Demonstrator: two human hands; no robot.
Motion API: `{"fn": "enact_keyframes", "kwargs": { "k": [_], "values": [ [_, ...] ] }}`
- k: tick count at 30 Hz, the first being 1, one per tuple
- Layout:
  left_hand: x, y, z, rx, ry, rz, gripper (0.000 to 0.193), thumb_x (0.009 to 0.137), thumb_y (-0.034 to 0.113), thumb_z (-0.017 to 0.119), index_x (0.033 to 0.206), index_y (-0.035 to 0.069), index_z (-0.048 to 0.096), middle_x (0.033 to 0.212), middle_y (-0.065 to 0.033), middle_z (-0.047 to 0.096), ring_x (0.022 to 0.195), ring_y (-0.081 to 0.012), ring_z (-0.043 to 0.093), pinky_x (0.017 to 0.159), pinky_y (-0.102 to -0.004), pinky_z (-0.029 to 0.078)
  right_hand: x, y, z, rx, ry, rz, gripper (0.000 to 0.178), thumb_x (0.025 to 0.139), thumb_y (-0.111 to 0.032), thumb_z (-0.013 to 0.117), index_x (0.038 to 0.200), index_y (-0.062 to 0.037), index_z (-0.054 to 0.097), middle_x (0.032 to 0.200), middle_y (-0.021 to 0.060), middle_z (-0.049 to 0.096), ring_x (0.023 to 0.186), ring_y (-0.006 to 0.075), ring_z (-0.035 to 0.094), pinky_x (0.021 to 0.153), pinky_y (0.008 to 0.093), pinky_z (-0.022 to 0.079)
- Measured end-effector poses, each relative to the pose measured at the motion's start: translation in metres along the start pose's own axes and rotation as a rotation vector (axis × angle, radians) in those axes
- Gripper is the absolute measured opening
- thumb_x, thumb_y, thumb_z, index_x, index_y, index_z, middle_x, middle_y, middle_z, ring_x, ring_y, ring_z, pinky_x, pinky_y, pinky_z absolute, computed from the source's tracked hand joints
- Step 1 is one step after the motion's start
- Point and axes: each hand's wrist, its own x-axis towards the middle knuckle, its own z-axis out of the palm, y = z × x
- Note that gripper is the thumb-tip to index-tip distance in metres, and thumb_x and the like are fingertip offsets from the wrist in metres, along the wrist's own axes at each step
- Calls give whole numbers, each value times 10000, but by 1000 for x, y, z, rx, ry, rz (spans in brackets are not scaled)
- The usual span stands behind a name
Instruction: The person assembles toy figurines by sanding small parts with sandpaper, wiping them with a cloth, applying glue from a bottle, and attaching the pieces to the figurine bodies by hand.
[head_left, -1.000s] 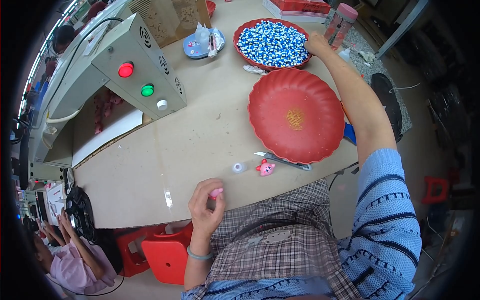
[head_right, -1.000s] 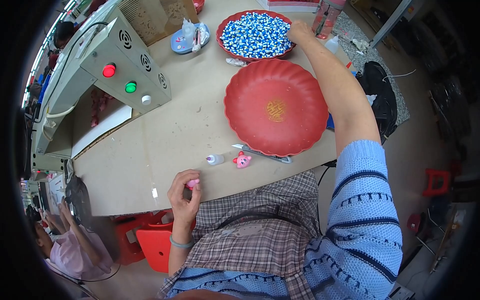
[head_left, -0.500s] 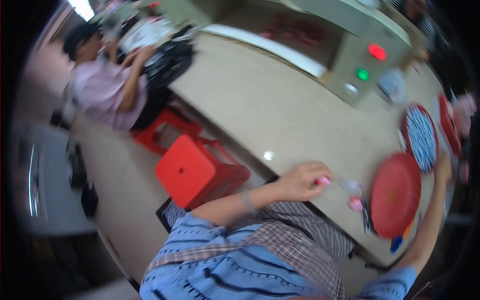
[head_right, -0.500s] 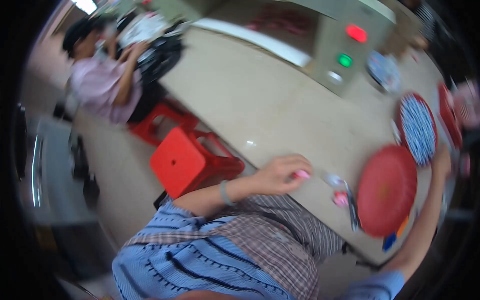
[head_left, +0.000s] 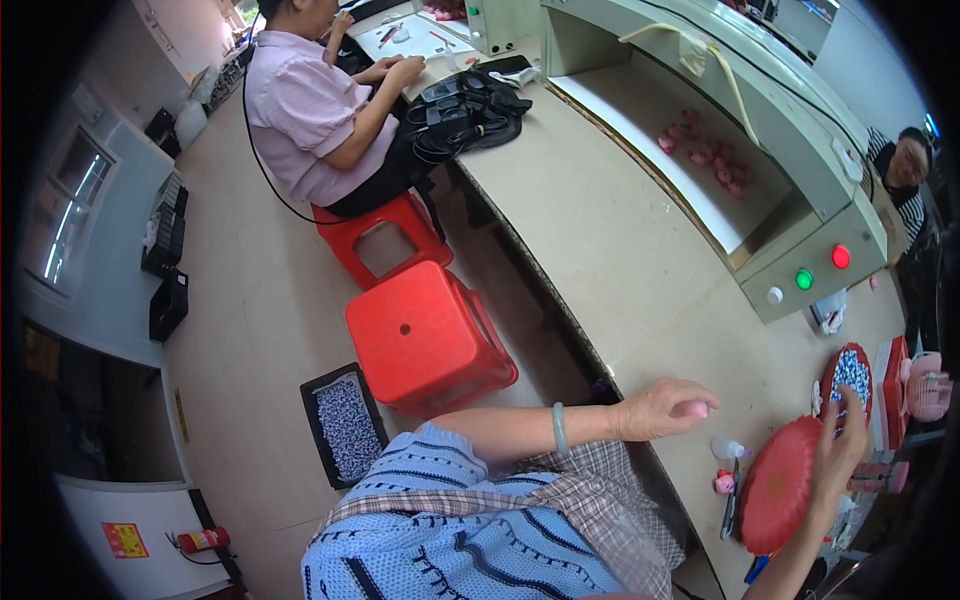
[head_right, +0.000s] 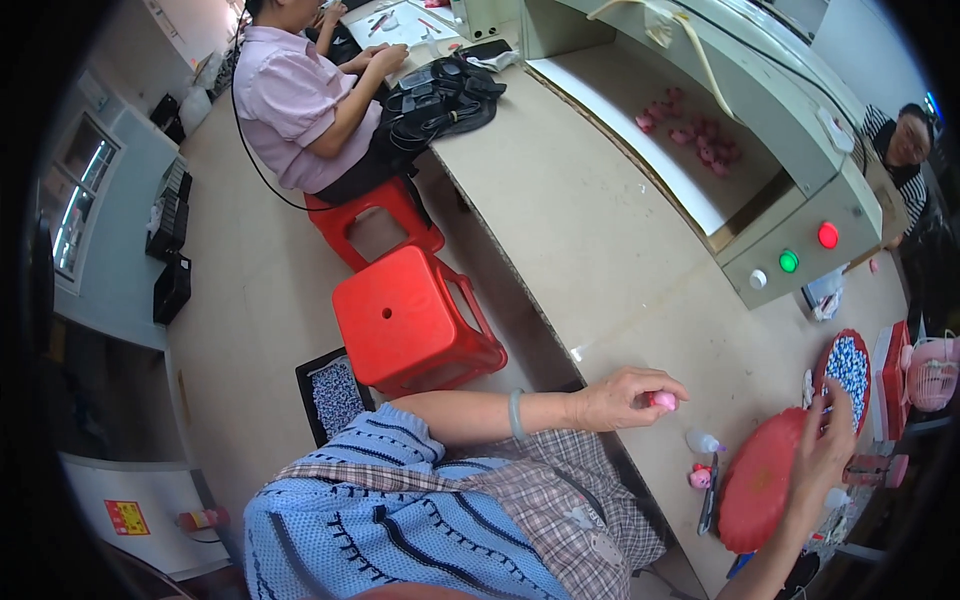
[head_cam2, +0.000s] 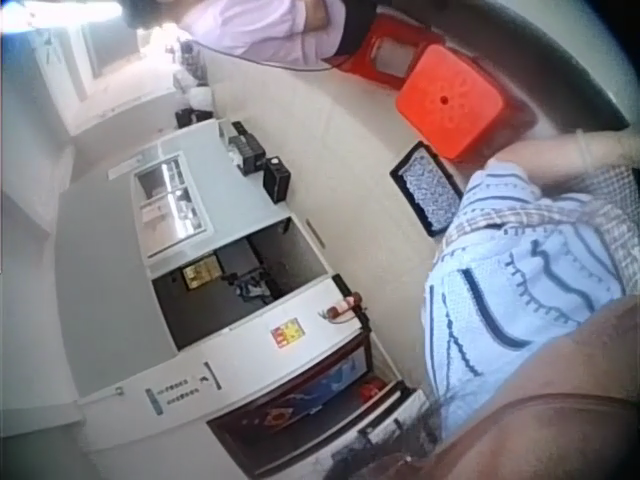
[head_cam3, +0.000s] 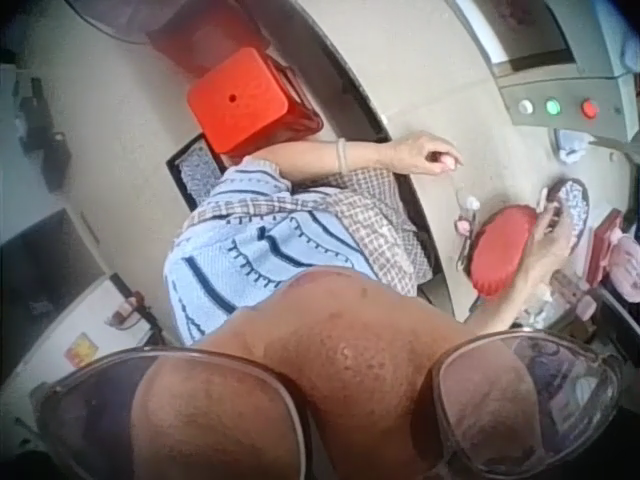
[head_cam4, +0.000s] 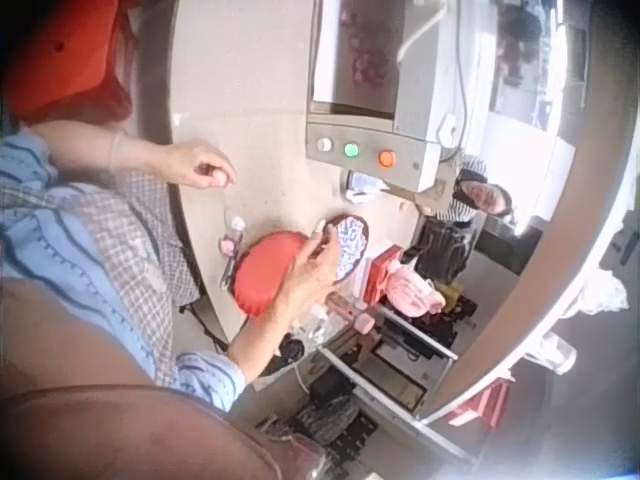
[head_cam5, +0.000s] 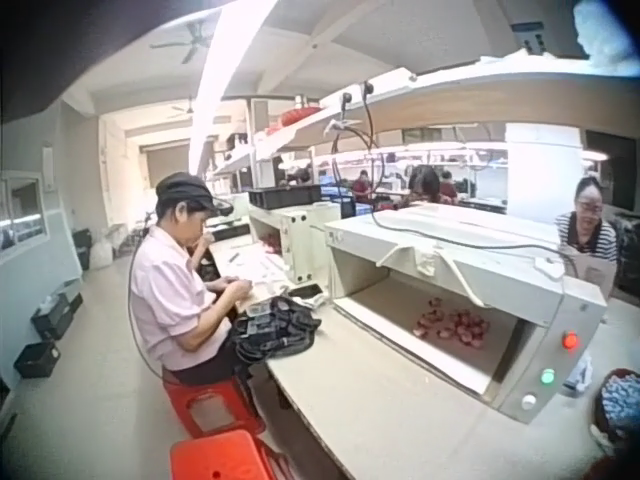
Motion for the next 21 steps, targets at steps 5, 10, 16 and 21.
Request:
{"fn": "enact_keyframes", "kwargs": {
  "k": [5,10,16,21],
  "values": [
    [3,19,-67,-95,185,-49,325,907,125,562,1223,53,578,1010,-50,642,935,-121,600,846,-285,504,-41,-102,4,199,-220,-147,190,822,65,578,1004,27,612,810,182,597,682,315,610,612,377,474],
    [39,13,-197,-152,510,-36,390,897,35,532,1286,37,505,944,-37,638,746,-77,571,681,-236,499,-74,-153,33,467,-425,-184,197,781,81,628,960,2,650,776,161,619,590,285,613,520,350,461],
    [82,-8,-362,-54,909,-149,376,916,99,558,1266,-23,498,912,-80,657,703,-124,611,645,-236,517,-97,-176,80,594,-537,-235,183,783,50,659,949,-27,668,745,119,619,600,267,620,532,342,477],
    [90,-26,-378,-315,902,-181,267,886,54,555,1137,-31,582,812,-59,617,634,-126,600,575,-220,506,-100,-185,110,584,-529,-303,185,782,54,656,949,-25,665,769,125,625,646,283,637,558,352,506]
  ]
}}
